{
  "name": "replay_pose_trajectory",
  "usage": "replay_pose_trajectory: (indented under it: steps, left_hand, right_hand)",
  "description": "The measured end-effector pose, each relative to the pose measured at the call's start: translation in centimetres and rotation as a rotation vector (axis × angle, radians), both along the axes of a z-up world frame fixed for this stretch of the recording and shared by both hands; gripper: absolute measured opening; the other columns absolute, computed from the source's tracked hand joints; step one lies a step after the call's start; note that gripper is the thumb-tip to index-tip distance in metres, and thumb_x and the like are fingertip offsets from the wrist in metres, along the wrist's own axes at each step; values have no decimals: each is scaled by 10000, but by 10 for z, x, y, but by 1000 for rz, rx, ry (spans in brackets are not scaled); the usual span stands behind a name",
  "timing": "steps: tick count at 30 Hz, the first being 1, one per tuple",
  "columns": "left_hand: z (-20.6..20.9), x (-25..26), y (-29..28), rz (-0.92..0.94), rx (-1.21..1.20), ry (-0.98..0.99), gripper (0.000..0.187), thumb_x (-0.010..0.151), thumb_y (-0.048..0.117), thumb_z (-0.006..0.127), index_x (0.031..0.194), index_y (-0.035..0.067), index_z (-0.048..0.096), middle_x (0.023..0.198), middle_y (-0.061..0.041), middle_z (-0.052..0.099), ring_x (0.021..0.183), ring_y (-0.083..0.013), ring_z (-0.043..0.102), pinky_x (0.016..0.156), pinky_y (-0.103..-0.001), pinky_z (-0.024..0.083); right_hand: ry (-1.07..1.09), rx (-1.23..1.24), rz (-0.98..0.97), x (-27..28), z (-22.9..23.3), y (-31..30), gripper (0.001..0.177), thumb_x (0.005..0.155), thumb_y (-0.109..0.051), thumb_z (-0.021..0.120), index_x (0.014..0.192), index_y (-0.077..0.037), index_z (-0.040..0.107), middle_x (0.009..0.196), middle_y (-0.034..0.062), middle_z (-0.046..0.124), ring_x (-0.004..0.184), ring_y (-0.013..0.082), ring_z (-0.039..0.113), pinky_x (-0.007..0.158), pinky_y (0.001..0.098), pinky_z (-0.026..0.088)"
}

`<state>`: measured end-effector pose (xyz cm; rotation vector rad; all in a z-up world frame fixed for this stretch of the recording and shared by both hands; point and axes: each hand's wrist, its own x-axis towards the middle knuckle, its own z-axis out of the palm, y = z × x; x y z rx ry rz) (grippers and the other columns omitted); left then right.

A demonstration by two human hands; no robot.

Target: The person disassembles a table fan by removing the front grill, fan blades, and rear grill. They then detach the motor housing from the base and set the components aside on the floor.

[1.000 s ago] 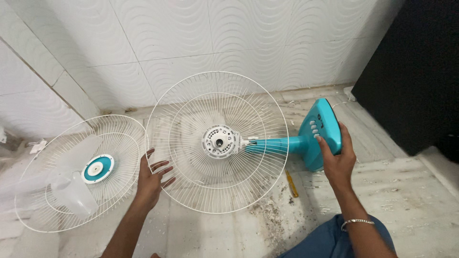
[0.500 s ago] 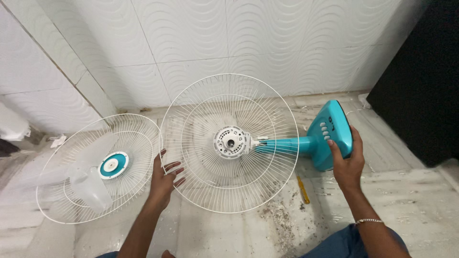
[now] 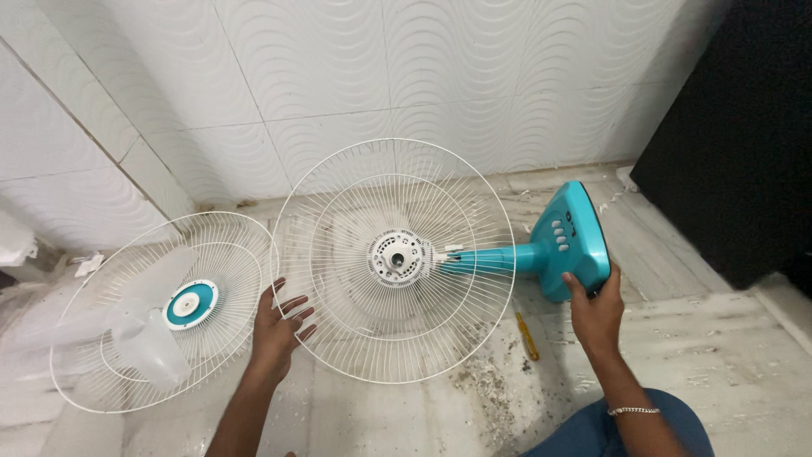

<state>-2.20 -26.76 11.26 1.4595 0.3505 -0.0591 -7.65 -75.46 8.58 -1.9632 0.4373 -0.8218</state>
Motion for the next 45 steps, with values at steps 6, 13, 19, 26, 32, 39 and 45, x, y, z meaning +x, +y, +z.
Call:
replay_pose_trajectory:
  steps: [6, 13, 19, 26, 32, 39, 45]
  left_hand:
    - [5, -2, -1, 24, 1, 23, 841, 864, -207, 399, 1572, 237, 302, 1423, -204, 546, 1258, -321, 615, 975, -491, 576]
    - [-2, -1, 3, 59, 3, 34, 844, 863, -197, 407, 1582, 230, 297, 1420, -202, 553, 1238, -323, 626, 965, -481, 585]
    - [-14, -1, 20, 63, 117, -34, 776, 917, 16, 613, 1592, 131, 249, 1429, -224, 538, 1262, -335, 602, 963, -449, 567]
    - [-4, -8, 17, 215, 701, -402, 729, 924, 181, 715, 1539, 33, 353, 1462, -244, 474, 1294, -371, 544, 1033, -513, 477]
    - [7, -27, -10, 241, 928, -647, 682, 936, 157, 702, 1524, 23, 384, 1487, -239, 445, 1410, -404, 424, 1152, -549, 354]
    - [1, -24, -37, 50, 1148, -803, 633, 934, 165, 674, 1511, 69, 432, 1555, -178, 414, 1499, -364, 337, 1213, -567, 230]
    - [-7, -17, -47, -22, 1324, -783, 726, 896, 216, 692, 1537, 68, 385, 1610, -184, 329, 1544, -379, 205, 1223, -608, 153]
  right_hand:
    - [-97, 44, 130, 7, -16, -12, 634, 963, -197, 728, 1485, -2, 425, 1285, 208, 650, 1138, 258, 648, 937, 376, 534]
    - [-118, 103, 261, 14, -24, -21, 668, 951, -153, 710, 1509, 0, 377, 1395, 208, 586, 1274, 263, 601, 1038, 371, 517]
    - [-334, -308, 65, -6, 13, 9, 795, 937, -49, 758, 1564, 56, 281, 1581, 307, 369, 1499, 428, 362, 1239, 509, 300]
    - [-435, -548, 182, -28, 44, 46, 415, 970, 8, 662, 1365, 7, 535, 1529, 205, 514, 1491, 366, 469, 1238, 489, 412]
    - [-268, -492, 391, -20, 29, 74, 372, 943, -9, 641, 1311, -39, 602, 1474, 156, 567, 1406, 347, 528, 1131, 471, 458]
    - [-172, -540, 581, -14, 6, 95, 416, 902, -28, 668, 1312, -35, 601, 1439, 169, 567, 1338, 367, 536, 1086, 466, 451]
    - [-129, -515, 548, 3, 3, 120, 413, 910, -74, 687, 1317, -45, 616, 1351, 151, 629, 1269, 340, 585, 1058, 447, 474]
